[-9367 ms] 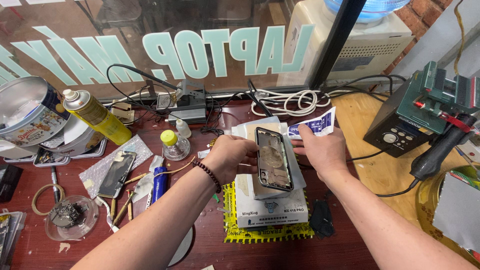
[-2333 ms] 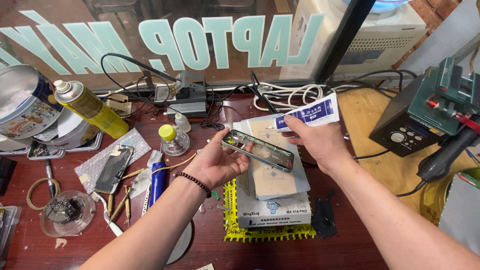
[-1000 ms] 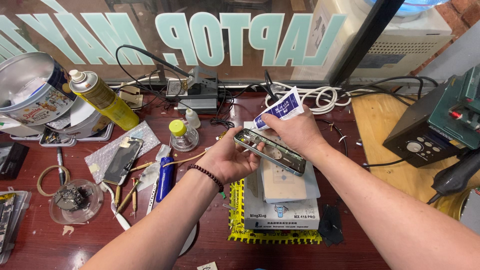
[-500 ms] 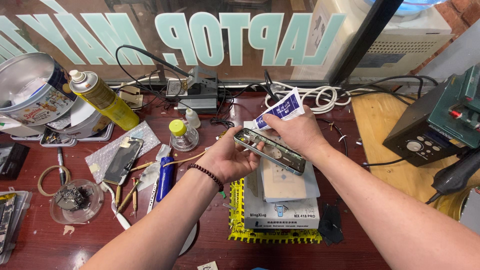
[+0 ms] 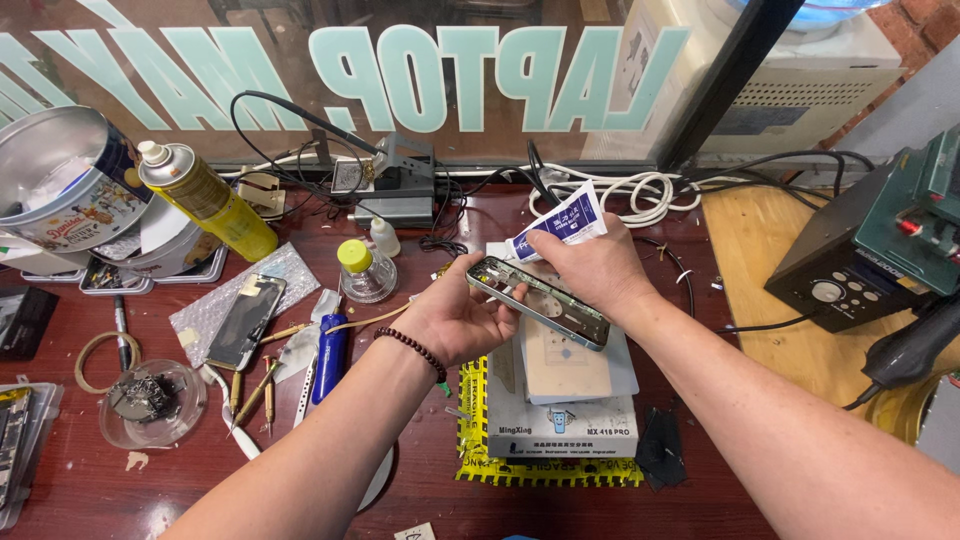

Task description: The person applies adhesive from a tube around the inner edge of a disassembled phone frame resting on a box, rotating the frame to reach all sides, then picks up the phone's back panel and presses it onto the frame to reattach it.

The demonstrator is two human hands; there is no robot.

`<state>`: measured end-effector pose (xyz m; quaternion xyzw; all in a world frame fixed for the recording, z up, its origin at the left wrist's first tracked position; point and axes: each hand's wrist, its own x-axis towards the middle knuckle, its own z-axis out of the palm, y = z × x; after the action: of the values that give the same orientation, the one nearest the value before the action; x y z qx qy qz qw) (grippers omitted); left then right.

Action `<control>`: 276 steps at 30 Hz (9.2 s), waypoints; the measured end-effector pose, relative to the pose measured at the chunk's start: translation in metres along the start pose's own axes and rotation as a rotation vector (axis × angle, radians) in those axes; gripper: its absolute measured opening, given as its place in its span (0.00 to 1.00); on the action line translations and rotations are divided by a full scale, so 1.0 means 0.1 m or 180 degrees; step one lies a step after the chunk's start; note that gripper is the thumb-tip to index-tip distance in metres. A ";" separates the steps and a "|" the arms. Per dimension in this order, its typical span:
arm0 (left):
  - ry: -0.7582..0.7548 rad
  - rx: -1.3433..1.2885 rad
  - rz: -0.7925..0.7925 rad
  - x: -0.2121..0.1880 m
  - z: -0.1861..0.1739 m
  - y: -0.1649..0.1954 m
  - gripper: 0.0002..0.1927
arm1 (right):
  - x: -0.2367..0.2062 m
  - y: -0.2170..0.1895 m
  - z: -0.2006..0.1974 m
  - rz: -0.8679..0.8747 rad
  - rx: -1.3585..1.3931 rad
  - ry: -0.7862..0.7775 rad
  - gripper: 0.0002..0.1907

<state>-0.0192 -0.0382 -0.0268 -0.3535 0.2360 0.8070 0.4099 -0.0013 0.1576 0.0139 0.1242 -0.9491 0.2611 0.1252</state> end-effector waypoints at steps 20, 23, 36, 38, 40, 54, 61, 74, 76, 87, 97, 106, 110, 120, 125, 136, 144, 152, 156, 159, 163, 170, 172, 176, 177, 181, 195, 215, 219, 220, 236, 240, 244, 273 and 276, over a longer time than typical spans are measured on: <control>-0.0076 -0.0032 -0.0012 0.03 -0.01 0.00 0.22 | -0.07 -0.13 -0.12 0.1217 0.1265 0.0213 0.11; -0.0100 -0.0027 0.0005 0.02 -0.01 0.00 0.22 | -0.08 -0.15 -0.13 0.1185 0.1236 0.0217 0.11; -0.0047 -0.0005 0.0038 0.01 0.00 -0.01 0.22 | -0.16 -0.13 -0.16 0.1374 0.1348 0.0259 0.12; -0.0032 -0.0020 0.0042 0.01 0.00 -0.01 0.22 | -0.17 -0.12 -0.17 0.1345 0.1238 0.0239 0.12; -0.0053 -0.0010 0.0022 0.02 -0.01 -0.01 0.23 | -0.19 -0.11 -0.17 0.1278 0.1170 0.0248 0.12; 0.0007 0.0033 0.0093 -0.04 0.03 -0.04 0.24 | -0.26 -0.10 -0.21 0.1386 0.1319 0.0327 0.11; -0.0024 0.0033 0.0065 -0.04 0.03 -0.04 0.23 | -0.29 -0.08 -0.23 0.1191 0.1116 0.0287 0.11; -0.0015 0.0028 0.0048 -0.02 0.03 -0.03 0.23 | -0.34 -0.19 -0.34 0.1787 0.1653 0.0239 0.12; -0.0019 0.0008 0.0045 -0.03 0.03 -0.03 0.23 | -0.35 -0.20 -0.36 0.1771 0.1651 0.0230 0.12; 0.0024 0.0052 0.0061 -0.08 0.06 -0.04 0.23 | -0.35 -0.22 -0.37 0.2033 0.2186 0.0251 0.12; 0.0034 0.0074 0.0062 -0.08 0.07 -0.05 0.24 | -0.37 -0.19 -0.36 0.2035 0.2160 0.0289 0.11; 0.0007 0.0070 0.0068 -0.06 0.06 -0.04 0.24 | -0.41 -0.19 -0.39 0.2003 0.1959 0.0297 0.11; -0.0031 0.0061 0.0054 -0.06 0.05 -0.05 0.24 | -0.42 -0.20 -0.41 0.2114 0.1955 0.0253 0.11; -0.0042 0.0008 0.0044 -0.05 0.04 -0.05 0.23 | -0.46 -0.17 -0.39 0.2026 0.2352 0.0377 0.11; -0.0081 0.0001 0.0033 -0.03 0.03 -0.05 0.23 | -0.47 -0.13 -0.38 0.2052 0.2380 0.0385 0.11; -0.0049 0.0016 0.0040 -0.02 0.03 -0.04 0.23 | -0.53 -0.13 -0.41 0.1913 0.2202 0.0370 0.11; 0.0047 0.0036 0.0089 -0.08 0.07 -0.07 0.23 | -0.55 -0.17 -0.48 0.2053 0.2296 0.0376 0.10; 0.0008 0.0035 0.0078 -0.08 0.07 -0.07 0.23 | -0.59 -0.15 -0.49 0.2014 0.2217 0.0396 0.11; 0.0002 0.0003 0.0068 -0.07 0.07 -0.06 0.23 | -0.61 -0.12 -0.50 0.1999 0.2156 0.0417 0.11; -0.0005 -0.0007 0.0058 -0.06 0.07 -0.06 0.23 | -0.62 -0.10 -0.51 0.2019 0.2346 0.0441 0.10; 0.0004 -0.0035 0.0051 -0.05 0.07 -0.05 0.23 | -0.64 -0.11 -0.52 0.2055 0.2262 0.0456 0.10; -0.0034 -0.0048 0.0036 -0.04 0.06 -0.06 0.22 | -0.67 -0.10 -0.57 0.2137 0.2091 0.0359 0.11; -0.0026 -0.0027 0.0038 -0.04 0.05 -0.05 0.22 | -0.67 -0.10 -0.57 0.2175 0.2087 0.0345 0.11; -0.0057 0.0005 0.0033 -0.02 0.04 -0.05 0.23 | -0.69 -0.08 -0.57 0.2157 0.2185 0.0417 0.11; -0.0059 -0.0002 0.0028 -0.01 0.03 -0.05 0.23 | -0.69 -0.08 -0.57 0.2150 0.2193 0.0423 0.11; -0.0070 -0.0057 0.0009 0.01 0.02 -0.05 0.23 | -0.73 -0.06 -0.59 0.2135 0.2133 0.0444 0.11; -0.0072 -0.0056 0.0006 0.01 0.02 -0.05 0.23 | -0.80 0.03 -0.63 0.2120 0.1666 0.0370 0.12; 0.0012 -0.0002 0.0056 -0.03 0.05 -0.06 0.22 | -0.86 0.07 -0.74 0.2012 0.0962 0.0176 0.12; -0.0007 -0.0002 0.0038 -0.03 0.05 -0.06 0.22 | -0.86 0.10 -0.77 0.2018 0.0811 0.0126 0.13; 0.0009 -0.0006 0.0040 -0.03 0.06 -0.07 0.22 | -0.87 0.10 -0.77 0.2001 0.0776 0.0129 0.13; 0.0003 -0.0004 0.0023 -0.07 0.08 -0.08 0.24 | -0.80 0.02 -0.92 0.1961 0.0372 -0.0076 0.17; -0.0008 0.0008 0.0023 -0.11 0.10 -0.09 0.24 | -0.74 0.00 -0.98 0.1878 0.0061 -0.0177 0.18; -0.0465 0.0535 -0.0064 -0.26 0.12 0.00 0.24 | -0.74 0.05 -1.12 0.2528 0.0972 0.0020 0.17; -0.1460 0.1752 0.0930 -1.22 -0.14 0.70 0.14 | -0.61 -0.90 -0.97 -0.0074 0.1249 0.1587 0.10; -0.1980 0.0996 0.0621 -1.43 -0.56 0.66 0.18 | -0.58 -1.23 -0.72 0.0112 0.1023 0.1506 0.10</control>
<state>0.0064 -0.1832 0.0526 0.0001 0.2532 0.8654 0.4323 0.1021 0.1032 0.1134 0.0616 -0.8419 0.4320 0.3174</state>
